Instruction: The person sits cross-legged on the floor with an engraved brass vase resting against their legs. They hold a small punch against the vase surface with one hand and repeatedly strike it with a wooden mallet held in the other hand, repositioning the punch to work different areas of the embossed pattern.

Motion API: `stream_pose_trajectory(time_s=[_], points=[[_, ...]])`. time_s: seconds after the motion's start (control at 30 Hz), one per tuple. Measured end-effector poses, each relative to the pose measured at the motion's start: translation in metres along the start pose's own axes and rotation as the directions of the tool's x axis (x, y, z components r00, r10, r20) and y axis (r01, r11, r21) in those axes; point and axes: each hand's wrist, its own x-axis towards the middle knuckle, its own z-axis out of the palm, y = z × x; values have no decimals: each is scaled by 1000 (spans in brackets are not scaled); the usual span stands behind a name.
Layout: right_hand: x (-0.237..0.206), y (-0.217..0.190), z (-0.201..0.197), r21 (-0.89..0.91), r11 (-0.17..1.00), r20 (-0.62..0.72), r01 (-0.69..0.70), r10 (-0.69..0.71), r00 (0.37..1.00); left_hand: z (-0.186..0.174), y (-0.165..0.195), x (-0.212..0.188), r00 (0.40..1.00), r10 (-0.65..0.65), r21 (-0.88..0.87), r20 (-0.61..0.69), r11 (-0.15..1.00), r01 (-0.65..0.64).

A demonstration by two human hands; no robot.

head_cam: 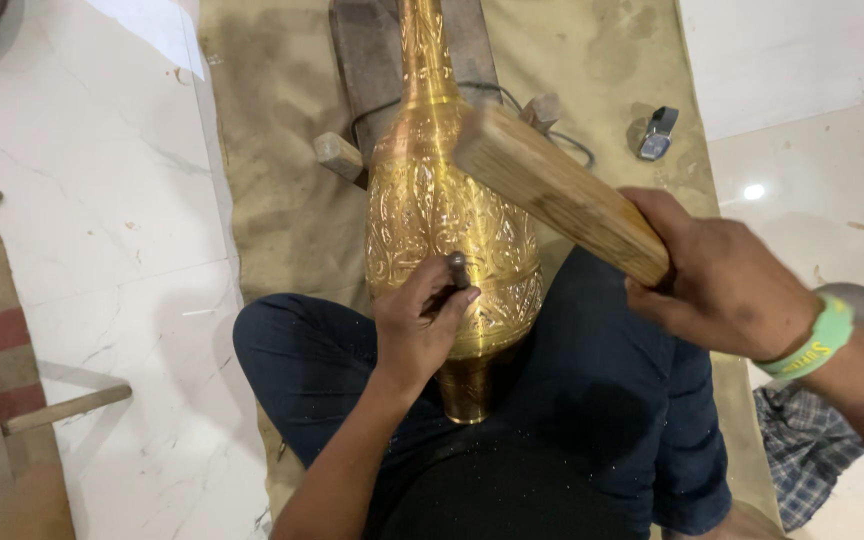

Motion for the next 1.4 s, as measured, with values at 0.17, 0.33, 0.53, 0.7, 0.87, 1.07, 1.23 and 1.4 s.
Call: stream_pose_trajectory(time_s=[0.17, 0.33, 0.53, 0.7, 0.87, 1.07, 1.23, 1.4], points=[[0, -31, -34, -252, 951, 51, 179, -172, 984, 14, -7, -15, 979, -84, -21, -188, 996, 81], [-8, -32, -36, -352, 925, 128, 141, -102, 987, 15, -6, -16, 980, -55, 5, -192, 998, 57], [-33, 14, 35, -208, 977, -96, -52, 33, 995, -6, -15, 3, 975, -172, -77, 139, 980, 184], [-51, 14, 117, 647, 722, -478, 247, 131, 868, -22, -16, -3, 965, -241, -247, 101, 934, 259], [-30, 9, 157, 814, 488, -475, 314, 250, 844, -16, -13, -19, 993, -118, -157, 21, 980, 120], [-17, 18, 88, 351, 898, -555, 264, -28, 831, -15, -18, -18, 996, -2, -88, 85, 996, 10], [-17, -10, 15, 106, 964, -301, 245, -204, 932, -9, -16, -20, 1000, 13, -102, 24, 995, -11], [-18, -39, -18, -525, 846, 123, 90, -30, 992, 2, -11, -27, 992, 29, -54, -125, 998, -36]])
